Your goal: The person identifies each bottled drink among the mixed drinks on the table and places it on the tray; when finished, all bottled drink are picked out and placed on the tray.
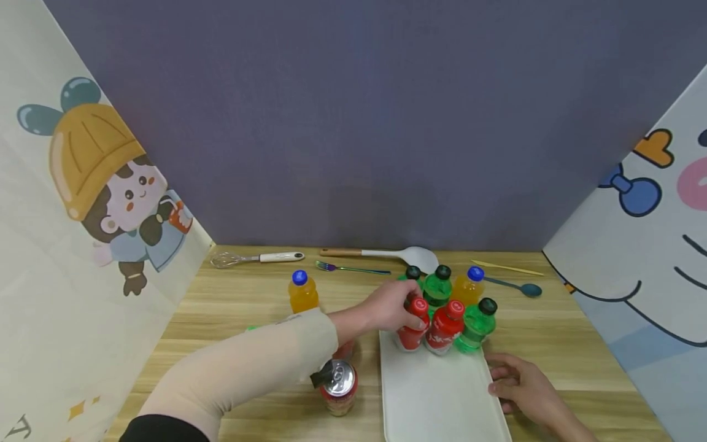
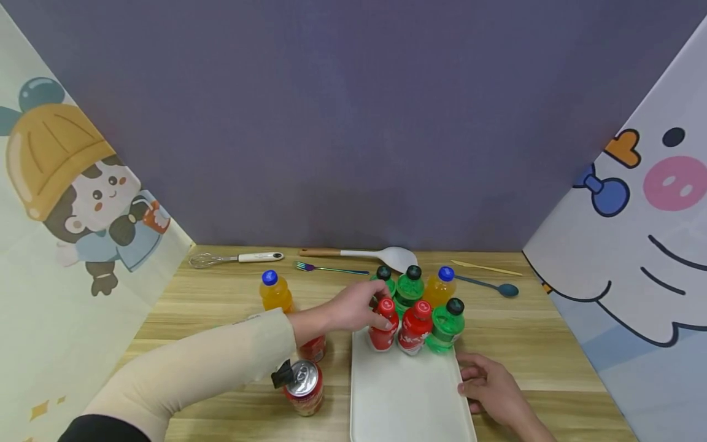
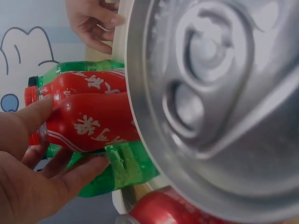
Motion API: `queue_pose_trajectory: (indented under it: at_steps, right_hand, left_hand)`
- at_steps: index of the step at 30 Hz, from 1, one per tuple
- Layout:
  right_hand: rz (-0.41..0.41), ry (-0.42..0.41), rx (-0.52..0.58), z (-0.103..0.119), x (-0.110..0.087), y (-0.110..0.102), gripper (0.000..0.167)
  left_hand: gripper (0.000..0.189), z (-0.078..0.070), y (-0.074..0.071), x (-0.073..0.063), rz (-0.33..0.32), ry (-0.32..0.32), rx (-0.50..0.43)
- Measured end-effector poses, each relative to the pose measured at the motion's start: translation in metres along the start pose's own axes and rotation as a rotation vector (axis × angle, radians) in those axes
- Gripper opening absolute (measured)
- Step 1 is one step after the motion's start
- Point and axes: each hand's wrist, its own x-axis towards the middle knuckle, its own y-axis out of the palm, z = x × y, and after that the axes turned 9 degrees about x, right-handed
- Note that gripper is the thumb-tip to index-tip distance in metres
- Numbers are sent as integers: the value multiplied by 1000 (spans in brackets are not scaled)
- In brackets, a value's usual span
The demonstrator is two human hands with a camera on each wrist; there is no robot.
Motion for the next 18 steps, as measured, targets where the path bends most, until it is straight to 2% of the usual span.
queue_pose_trajectory:
  at_steps: [10, 18]
  right_hand:
    - [19, -22, -6, 1, 0, -3, 64]
    - [31, -32, 13, -1, 0, -3, 66]
  left_hand:
    - [39, 4, -13, -6, 56, 39, -28]
    - [36, 8, -30, -22, -13, 62, -53]
